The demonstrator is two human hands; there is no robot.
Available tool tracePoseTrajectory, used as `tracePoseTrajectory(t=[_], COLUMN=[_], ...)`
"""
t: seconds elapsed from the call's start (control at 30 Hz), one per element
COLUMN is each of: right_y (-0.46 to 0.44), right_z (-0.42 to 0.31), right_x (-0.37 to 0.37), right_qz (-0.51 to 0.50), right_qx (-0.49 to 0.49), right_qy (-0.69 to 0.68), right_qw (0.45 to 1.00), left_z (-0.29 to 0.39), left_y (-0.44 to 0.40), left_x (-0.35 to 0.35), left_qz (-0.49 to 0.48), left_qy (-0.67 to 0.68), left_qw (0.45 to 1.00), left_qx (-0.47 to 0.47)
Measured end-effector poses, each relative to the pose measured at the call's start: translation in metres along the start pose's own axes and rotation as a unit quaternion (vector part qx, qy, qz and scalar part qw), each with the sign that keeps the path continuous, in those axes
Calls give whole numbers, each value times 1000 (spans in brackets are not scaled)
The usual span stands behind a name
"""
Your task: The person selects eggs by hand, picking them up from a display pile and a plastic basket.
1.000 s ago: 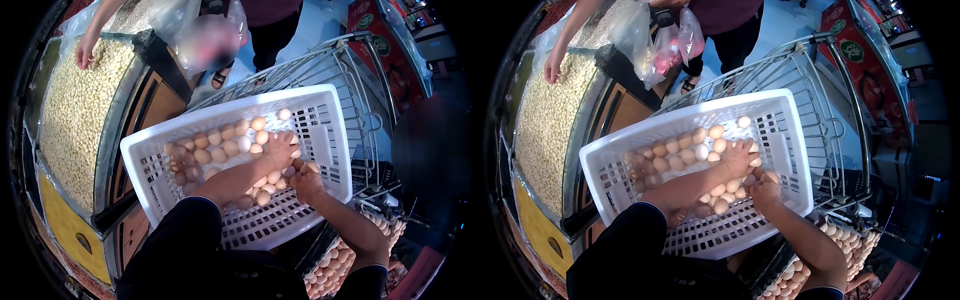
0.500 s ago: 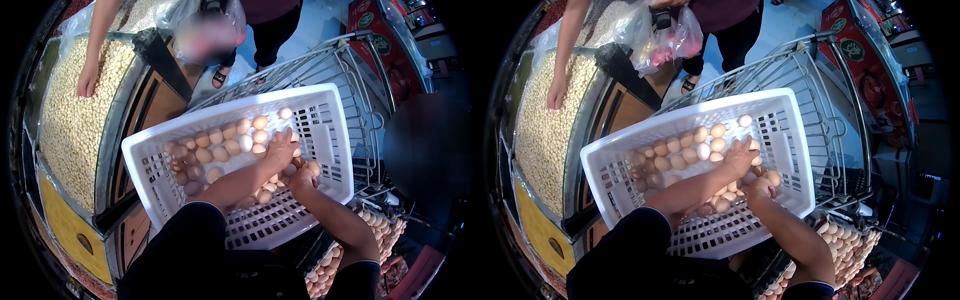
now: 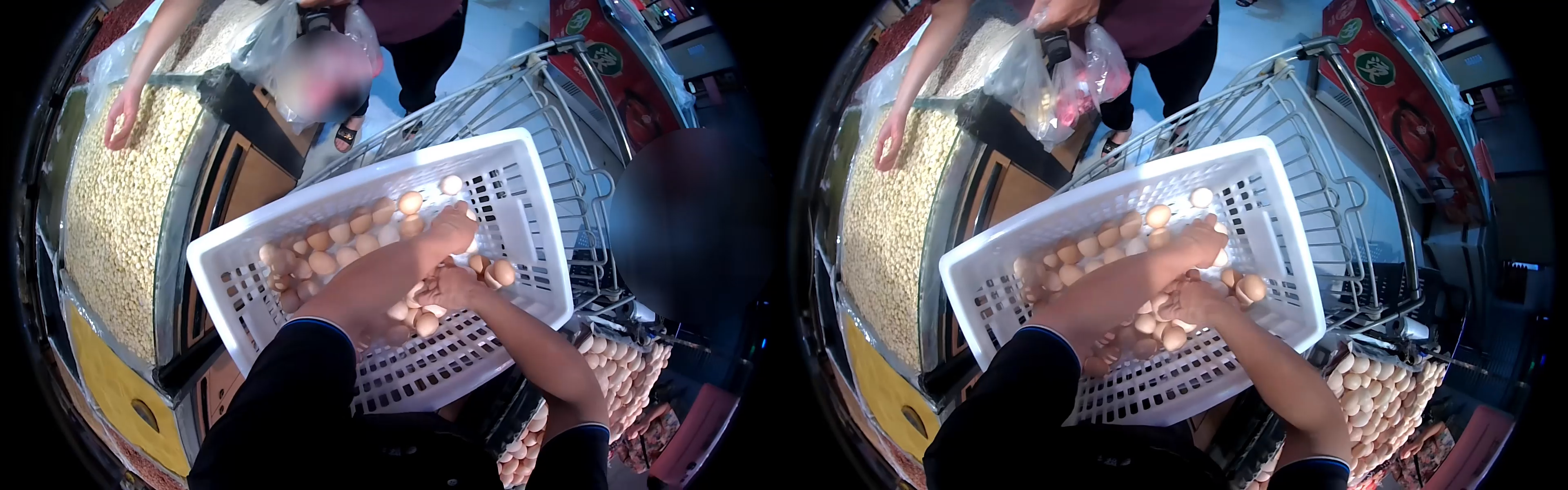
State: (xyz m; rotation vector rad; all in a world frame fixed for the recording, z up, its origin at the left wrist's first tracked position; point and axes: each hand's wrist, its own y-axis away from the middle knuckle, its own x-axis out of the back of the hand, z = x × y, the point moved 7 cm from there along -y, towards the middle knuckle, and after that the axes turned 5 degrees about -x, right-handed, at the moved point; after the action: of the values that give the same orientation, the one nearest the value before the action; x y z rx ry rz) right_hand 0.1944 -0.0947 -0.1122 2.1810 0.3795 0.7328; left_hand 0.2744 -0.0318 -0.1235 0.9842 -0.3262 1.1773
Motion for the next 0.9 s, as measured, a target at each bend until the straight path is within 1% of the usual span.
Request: tracePoseTrajectory(t=[0.03,0.07,0.1,0.13,0.17,0.2,0.23,0.27,0.3,0.33,0.4,0.43,0.47,0.53,0.6,0.63,0.67,0.73,0.83,0.9], right_y=[-4,-8,-11,-14,-11,-8,-6,-5,-7,-8,-31,-28,-24,-12,-7,-3,4,52,108,158], right_z=[-1,0,1,1,-4,-6,-9,-10,-11,-13,8,7,6,-1,-8,-13,-13,-41,-39,-23], right_x=[-2,0,4,7,13,16,19,19,17,16,-13,-10,-6,5,12,13,17,47,71,74], right_qz=[-2,17,37,55,51,25,-2,-29,-54,-63,-96,-84,-72,-50,-37,-74,-76,-75,-8,21], right_qx=[2,-8,-16,-24,-51,-84,-115,-142,-141,-142,-140,-142,-146,-154,-158,-140,-140,-140,-91,-35], right_qy=[-7,-9,-11,-13,-20,-55,-91,-125,-167,-148,-298,-294,-292,-285,-278,-323,-328,-339,-411,-518], right_qw=[1000,1000,999,998,997,995,989,981,974,977,939,941,943,945,947,933,931,927,907,854], left_z=[1,0,-5,-7,-11,-13,-11,-6,-2,6,14,18,21,29,38,42,47,63,92,112], left_y=[4,8,7,7,8,12,19,33,51,71,94,102,108,115,126,130,131,142,167,183], left_x=[13,23,29,36,40,45,46,46,53,61,72,74,78,87,100,105,111,128,154,162], left_qz=[-18,-35,-33,-12,-34,-57,-81,-102,-119,-153,-150,-147,-140,-131,-121,-115,-108,-100,-83,-65], left_qy=[4,7,40,79,164,246,367,481,584,644,744,788,815,846,857,859,860,848,812,785], left_qw=[1000,999,998,994,980,957,911,850,775,708,590,527,481,420,394,390,387,405,459,507], left_qx=[-6,-12,-24,-68,-105,-140,-168,-191,-211,-247,-275,-282,-291,-302,-309,-312,-315,-327,-352,-351])
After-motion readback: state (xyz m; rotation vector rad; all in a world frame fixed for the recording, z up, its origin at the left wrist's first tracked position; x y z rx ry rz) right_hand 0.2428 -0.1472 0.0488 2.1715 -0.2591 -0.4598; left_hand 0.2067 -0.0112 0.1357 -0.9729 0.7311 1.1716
